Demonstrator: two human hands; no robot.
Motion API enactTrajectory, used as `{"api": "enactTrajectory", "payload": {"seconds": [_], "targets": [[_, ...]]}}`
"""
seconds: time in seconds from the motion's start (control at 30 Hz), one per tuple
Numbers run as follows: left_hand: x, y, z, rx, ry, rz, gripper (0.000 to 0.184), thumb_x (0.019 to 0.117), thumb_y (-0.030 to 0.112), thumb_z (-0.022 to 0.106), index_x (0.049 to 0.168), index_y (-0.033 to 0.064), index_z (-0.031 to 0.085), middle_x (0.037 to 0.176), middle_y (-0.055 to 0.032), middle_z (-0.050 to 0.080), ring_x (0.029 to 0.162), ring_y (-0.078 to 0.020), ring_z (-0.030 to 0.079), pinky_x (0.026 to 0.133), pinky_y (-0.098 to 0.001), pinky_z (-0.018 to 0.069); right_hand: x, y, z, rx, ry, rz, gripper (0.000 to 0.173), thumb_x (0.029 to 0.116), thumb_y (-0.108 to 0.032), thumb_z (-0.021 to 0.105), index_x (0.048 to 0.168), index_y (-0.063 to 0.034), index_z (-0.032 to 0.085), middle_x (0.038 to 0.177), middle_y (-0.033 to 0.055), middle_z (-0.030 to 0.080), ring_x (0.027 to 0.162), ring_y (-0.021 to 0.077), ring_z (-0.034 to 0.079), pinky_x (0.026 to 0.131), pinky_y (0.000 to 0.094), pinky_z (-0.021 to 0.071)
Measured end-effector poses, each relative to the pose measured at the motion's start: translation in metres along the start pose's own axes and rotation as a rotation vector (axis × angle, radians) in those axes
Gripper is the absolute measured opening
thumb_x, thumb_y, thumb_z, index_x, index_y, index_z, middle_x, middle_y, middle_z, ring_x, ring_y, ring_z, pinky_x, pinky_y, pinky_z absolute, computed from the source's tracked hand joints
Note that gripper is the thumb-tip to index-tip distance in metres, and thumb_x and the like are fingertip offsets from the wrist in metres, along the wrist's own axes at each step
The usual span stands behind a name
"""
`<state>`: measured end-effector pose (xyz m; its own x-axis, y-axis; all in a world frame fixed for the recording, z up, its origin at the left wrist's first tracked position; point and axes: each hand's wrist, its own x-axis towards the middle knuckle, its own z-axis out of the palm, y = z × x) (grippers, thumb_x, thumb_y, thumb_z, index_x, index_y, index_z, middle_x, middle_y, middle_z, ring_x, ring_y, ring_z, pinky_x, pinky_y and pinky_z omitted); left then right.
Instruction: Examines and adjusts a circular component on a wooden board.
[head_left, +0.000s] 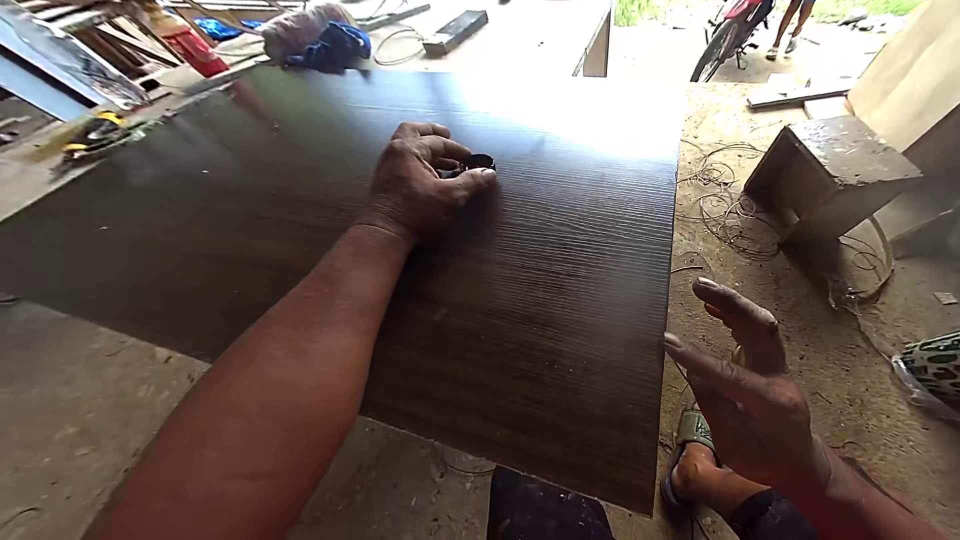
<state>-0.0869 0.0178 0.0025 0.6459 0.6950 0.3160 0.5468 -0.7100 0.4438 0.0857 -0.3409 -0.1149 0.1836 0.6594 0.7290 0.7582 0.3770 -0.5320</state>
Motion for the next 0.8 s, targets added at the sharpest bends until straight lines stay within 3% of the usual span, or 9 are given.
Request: {"api": "enactTrajectory", "payload": {"seconds": [0.17,0.4,0.53,0.7,0.8], "targets": [[0.002,0.0,-0.001,0.025,-0.018,0.007,0.051,0.0904,0.049,0.072,0.12,0.0082,0.071,0.147,-0.0148,0.051,0.122,-0.0203,0.06,0.103,-0.0401,0.0501,-0.011,-0.01,-0.001,-0.003,-0.025,-0.045,0.036,0.1004,-0.018,0.052,0.128,-0.0283,0.072,0.158,0.0099,0.043,0.149,0.0336,0.034,0.12,0.0557,0.0357],[0.001,0.001,0.0,0.017,-0.012,-0.003,0.051,0.089,0.05,0.073,0.12,0.0091,0.072,0.14,-0.0135,0.056,0.116,-0.0176,0.063,0.101,-0.0369,0.0512,-0.022,-0.026,0.0,-0.006,-0.045,-0.158,0.031,0.0989,-0.023,0.055,0.125,-0.0281,0.071,0.157,0.0028,0.044,0.149,0.0295,0.035,0.121,0.0514,0.0339],[0.002,0.0,0.0,0.023,-0.004,0.005,0.05,0.0887,0.05,0.073,0.118,0.0092,0.072,0.138,-0.0136,0.058,0.116,-0.0178,0.063,0.101,-0.0372,0.051,-0.028,-0.036,0.001,-0.004,-0.039,-0.216,0.027,0.0985,-0.027,0.061,0.123,-0.0285,0.071,0.157,-0.0042,0.045,0.149,0.026,0.035,0.122,0.049,0.0328],[0.004,-0.002,0.001,0.014,-0.005,-0.013,0.052,0.0872,0.052,0.073,0.118,0.0101,0.072,0.139,-0.0121,0.057,0.117,-0.0155,0.063,0.101,-0.034,0.0519,-0.035,-0.043,0.005,0.003,-0.034,-0.286,0.028,0.0987,-0.028,0.062,0.125,-0.0284,0.07,0.158,-0.0063,0.045,0.15,0.0252,0.036,0.123,0.0508,0.0324],[0.004,-0.002,0.001,0.003,-0.001,-0.01,0.053,0.0865,0.053,0.074,0.118,0.0103,0.073,0.139,-0.0117,0.058,0.117,-0.0152,0.063,0.101,-0.0336,0.0515,-0.035,-0.05,0.001,0.037,-0.054,-0.345,0.028,0.0962,-0.029,0.069,0.124,-0.0274,0.069,0.154,-0.0079,0.048,0.149,0.023,0.036,0.124,0.0508,0.03]]}}
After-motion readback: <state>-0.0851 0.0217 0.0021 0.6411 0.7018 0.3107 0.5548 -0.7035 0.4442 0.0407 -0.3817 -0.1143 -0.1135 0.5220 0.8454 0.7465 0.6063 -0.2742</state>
